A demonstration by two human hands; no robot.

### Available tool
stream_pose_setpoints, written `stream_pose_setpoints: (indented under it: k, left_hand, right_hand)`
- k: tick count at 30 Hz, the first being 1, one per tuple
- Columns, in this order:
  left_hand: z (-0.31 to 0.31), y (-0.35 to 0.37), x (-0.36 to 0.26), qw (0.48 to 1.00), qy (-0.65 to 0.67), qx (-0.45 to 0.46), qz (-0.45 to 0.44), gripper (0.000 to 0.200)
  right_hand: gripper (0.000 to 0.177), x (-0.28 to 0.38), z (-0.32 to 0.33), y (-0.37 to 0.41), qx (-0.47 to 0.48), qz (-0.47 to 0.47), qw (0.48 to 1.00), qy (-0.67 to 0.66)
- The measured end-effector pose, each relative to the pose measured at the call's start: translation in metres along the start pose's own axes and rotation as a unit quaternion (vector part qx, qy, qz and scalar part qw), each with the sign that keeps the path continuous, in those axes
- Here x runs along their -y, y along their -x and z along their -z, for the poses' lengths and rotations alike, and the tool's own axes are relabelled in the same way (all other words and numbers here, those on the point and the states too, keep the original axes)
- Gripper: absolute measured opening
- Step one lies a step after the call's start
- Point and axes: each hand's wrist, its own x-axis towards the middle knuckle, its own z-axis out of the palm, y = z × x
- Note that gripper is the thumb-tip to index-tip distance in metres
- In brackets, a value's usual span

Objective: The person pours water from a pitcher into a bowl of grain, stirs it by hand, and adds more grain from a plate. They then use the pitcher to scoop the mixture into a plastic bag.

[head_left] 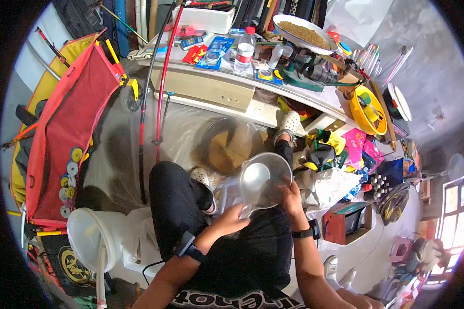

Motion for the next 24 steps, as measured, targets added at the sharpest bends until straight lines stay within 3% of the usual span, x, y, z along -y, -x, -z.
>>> stream_pose_setpoints:
  k: [2, 4, 6, 8, 10, 12, 14, 16, 20, 21, 24]
  left_hand:
    - [0.014, -0.009, -0.031, 0.938, 0.23, 0.087, 0.246, 0.031]
    - [0.011, -0.008, -0.016, 0.915, 0.286, 0.124, 0.258, 0.029]
    - [0.012, -0.011, -0.02, 0.875, 0.389, 0.097, 0.271, 0.025]
    - [0.016, -0.012, -0.025, 0.867, 0.413, 0.074, 0.268, 0.019]
    - [0.016, -0.007, -0.015, 0.856, 0.439, 0.007, 0.273, 0.014]
    - [0.014, -0.007, -0.011, 0.861, 0.441, 0.005, 0.253, 0.013]
    - [0.008, -0.004, -0.006, 0.892, 0.376, -0.027, 0.249, 0.021]
    - [0.008, -0.009, -0.007, 0.893, 0.372, -0.036, 0.251, 0.019]
    - [0.016, -0.016, -0.017, 0.88, 0.387, -0.028, 0.275, 0.019]
    - [0.016, -0.017, -0.019, 0.884, 0.378, -0.025, 0.275, 0.019]
    - [0.02, -0.022, -0.029, 0.89, 0.358, -0.02, 0.282, 0.018]
  right_hand:
    - [0.039, 0.003, 0.009, -0.022, 0.031, 0.086, 0.985, 0.143]
    - [0.038, 0.019, 0.004, -0.036, 0.04, 0.114, 0.976, 0.183]
    - [0.036, 0.058, -0.023, -0.029, 0.103, -0.014, 0.989, 0.103]
    - [0.035, 0.073, -0.035, -0.049, 0.104, -0.001, 0.987, 0.124]
    - [0.04, 0.095, -0.026, -0.078, 0.162, 0.066, 0.918, 0.355]
    - [0.047, 0.151, -0.029, -0.097, 0.12, 0.084, 0.921, 0.361]
    - [0.048, 0.207, -0.043, -0.105, 0.027, 0.137, 0.955, 0.26]
    - [0.044, 0.258, -0.036, -0.136, 0.027, 0.155, 0.977, 0.143]
    - [0.04, 0.348, -0.017, -0.204, -0.031, 0.105, 0.991, 0.079]
    - [0.04, 0.358, -0.037, -0.188, -0.063, 0.145, 0.983, 0.091]
    - [0.051, 0.382, -0.023, -0.222, 0.003, 0.1, 0.995, 0.002]
